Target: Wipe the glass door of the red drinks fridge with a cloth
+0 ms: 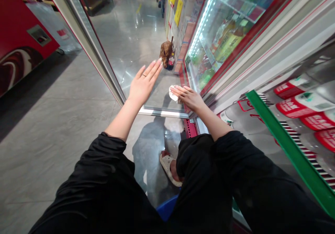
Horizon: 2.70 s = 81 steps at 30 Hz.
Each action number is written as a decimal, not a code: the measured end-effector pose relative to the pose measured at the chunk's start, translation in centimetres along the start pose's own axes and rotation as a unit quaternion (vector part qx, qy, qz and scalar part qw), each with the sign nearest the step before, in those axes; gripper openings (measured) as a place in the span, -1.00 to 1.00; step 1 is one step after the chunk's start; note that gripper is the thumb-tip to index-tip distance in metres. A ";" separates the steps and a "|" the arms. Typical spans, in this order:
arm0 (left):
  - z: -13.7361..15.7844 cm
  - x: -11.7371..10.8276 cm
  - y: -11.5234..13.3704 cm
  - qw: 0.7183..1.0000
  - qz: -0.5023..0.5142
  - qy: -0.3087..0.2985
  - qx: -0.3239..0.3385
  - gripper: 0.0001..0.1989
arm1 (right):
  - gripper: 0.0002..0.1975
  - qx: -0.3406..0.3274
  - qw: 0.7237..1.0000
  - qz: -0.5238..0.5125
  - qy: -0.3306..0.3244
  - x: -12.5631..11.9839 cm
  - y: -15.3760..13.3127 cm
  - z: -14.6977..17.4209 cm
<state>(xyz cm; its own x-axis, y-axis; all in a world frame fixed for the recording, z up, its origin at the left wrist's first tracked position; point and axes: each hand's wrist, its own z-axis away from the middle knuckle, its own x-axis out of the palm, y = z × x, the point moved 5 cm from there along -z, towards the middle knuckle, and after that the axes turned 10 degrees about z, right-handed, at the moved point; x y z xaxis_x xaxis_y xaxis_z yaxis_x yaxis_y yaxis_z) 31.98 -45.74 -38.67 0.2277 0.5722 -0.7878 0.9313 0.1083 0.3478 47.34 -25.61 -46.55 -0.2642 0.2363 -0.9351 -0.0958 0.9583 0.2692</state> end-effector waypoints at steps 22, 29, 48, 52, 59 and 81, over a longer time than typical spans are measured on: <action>6.3 -4.1 -5.5 0.982 0.041 0.125 -0.137 -0.31 | -0.32 -0.039 0.998 0.008 0.043 -0.8 -3.1 -1.2; 5.8 -4.8 -5.6 0.988 -0.043 0.060 -0.133 -0.18 | -0.39 0.011 0.998 -0.036 0.050 -0.6 -7.2 -6.9; 12.3 -8.4 -9.6 0.969 -0.072 0.155 -0.177 -0.29 | -0.32 0.001 0.994 -0.063 0.089 1.7 -9.1 -9.7; 12.2 -7.7 -9.8 0.967 -0.071 0.158 -0.185 -0.28 | -0.25 -0.014 0.996 -0.070 0.048 3.4 -11.0 -11.8; 12.2 -7.1 -9.7 0.967 -0.043 0.167 -0.187 -0.26 | -0.24 -0.015 0.995 -0.086 0.042 3.4 -11.6 -11.3; 15.7 -7.5 -9.1 0.978 -0.086 0.039 -0.188 -0.23 | -0.25 -0.033 0.989 -0.112 0.087 1.2 -19.0 -18.0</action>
<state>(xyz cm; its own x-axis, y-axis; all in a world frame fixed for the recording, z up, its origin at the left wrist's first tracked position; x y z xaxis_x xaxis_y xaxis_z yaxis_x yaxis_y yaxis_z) 26.32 -63.82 -43.91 0.0402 0.5773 -0.8155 0.7799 0.4921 0.3868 31.56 -46.43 -48.63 -0.3901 -0.0185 -0.9206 -0.2315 0.9696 0.0786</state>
